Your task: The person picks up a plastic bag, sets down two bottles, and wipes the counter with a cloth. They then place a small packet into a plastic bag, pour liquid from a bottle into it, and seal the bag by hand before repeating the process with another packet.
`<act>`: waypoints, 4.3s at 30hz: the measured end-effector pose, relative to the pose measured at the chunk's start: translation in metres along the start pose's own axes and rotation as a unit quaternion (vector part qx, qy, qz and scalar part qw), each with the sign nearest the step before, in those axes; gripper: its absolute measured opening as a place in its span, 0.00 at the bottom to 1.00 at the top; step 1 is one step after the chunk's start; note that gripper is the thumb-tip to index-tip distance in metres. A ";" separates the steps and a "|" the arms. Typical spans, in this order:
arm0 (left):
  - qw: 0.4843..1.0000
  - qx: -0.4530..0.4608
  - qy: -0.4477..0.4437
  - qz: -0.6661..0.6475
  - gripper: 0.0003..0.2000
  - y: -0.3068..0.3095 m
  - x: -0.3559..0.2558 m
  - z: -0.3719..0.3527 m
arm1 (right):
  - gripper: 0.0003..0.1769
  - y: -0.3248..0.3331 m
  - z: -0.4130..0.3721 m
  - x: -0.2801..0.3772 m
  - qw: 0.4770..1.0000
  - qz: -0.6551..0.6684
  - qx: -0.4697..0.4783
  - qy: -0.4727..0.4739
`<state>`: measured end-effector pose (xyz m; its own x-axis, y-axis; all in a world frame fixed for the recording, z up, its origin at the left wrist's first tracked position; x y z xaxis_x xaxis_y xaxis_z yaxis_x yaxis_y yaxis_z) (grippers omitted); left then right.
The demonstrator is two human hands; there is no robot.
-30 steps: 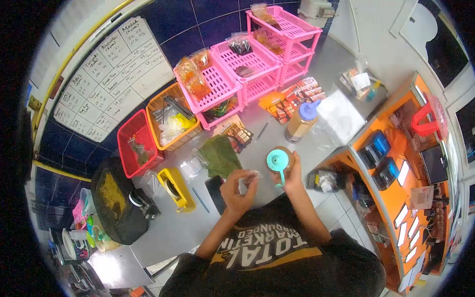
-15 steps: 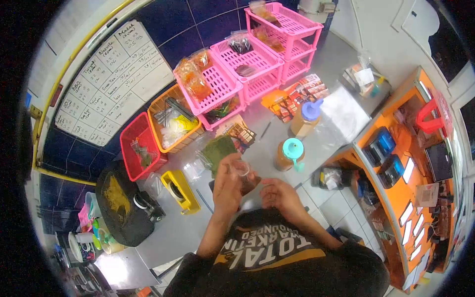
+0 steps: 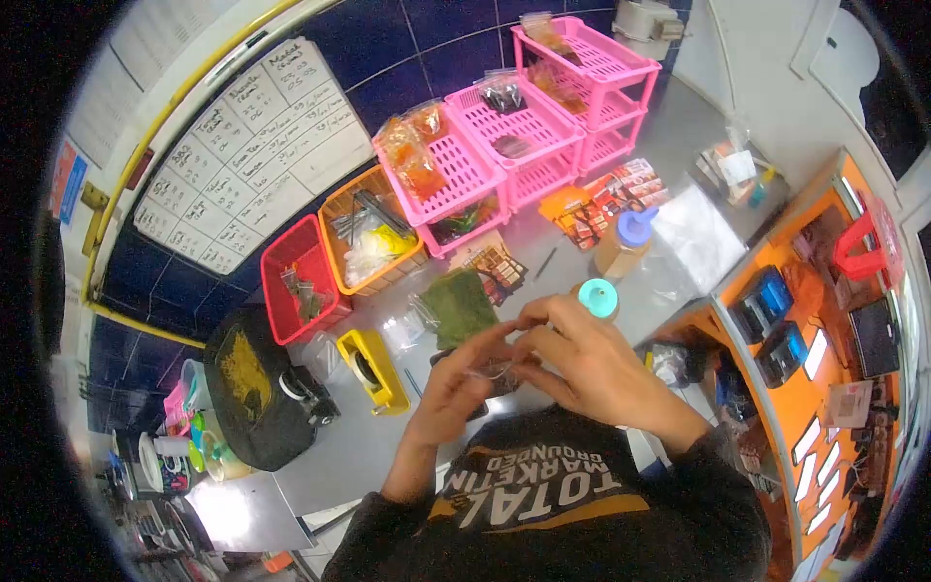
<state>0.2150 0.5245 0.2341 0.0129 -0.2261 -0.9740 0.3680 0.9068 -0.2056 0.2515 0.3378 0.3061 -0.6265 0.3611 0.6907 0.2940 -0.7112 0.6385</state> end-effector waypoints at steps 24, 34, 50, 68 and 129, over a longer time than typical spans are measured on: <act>0.862 -0.088 -0.249 0.433 0.09 0.010 -0.005 0.013 | 0.12 -0.028 -0.007 -0.031 0.992 0.111 -0.052 -0.001; 0.851 -0.125 -0.227 0.456 0.08 0.022 0.001 0.014 | 0.14 -0.032 -0.003 -0.044 0.989 0.114 -0.090 -0.009; 0.777 -0.118 -0.216 0.579 0.07 0.126 -0.029 0.273 | 0.15 -0.054 -0.030 -0.064 0.988 0.059 -0.130 -0.049; 0.783 -0.284 -0.079 0.548 0.09 0.178 0.075 0.158 | 0.08 -0.201 0.003 -0.183 0.984 0.054 0.002 -0.169; 0.911 -0.408 -0.009 0.061 0.03 0.166 0.206 0.001 | 0.17 -0.260 0.054 -0.253 0.814 0.381 0.112 -0.423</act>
<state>0.2795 0.6280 -0.0009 0.0245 -0.1043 -0.9942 -0.4506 0.8866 -0.1041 0.3724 0.4643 -0.0162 0.4938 0.2193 0.8415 0.5479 -0.8299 -0.1052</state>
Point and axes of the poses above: each hand's wrist, its own z-axis towards the middle knuckle, its own y-axis out of the back of the hand, x = y × z, the point moved 2 cm from there along z, towards the middle knuckle, and after that the axes turned 4 degrees about z, right-handed, at the moved point
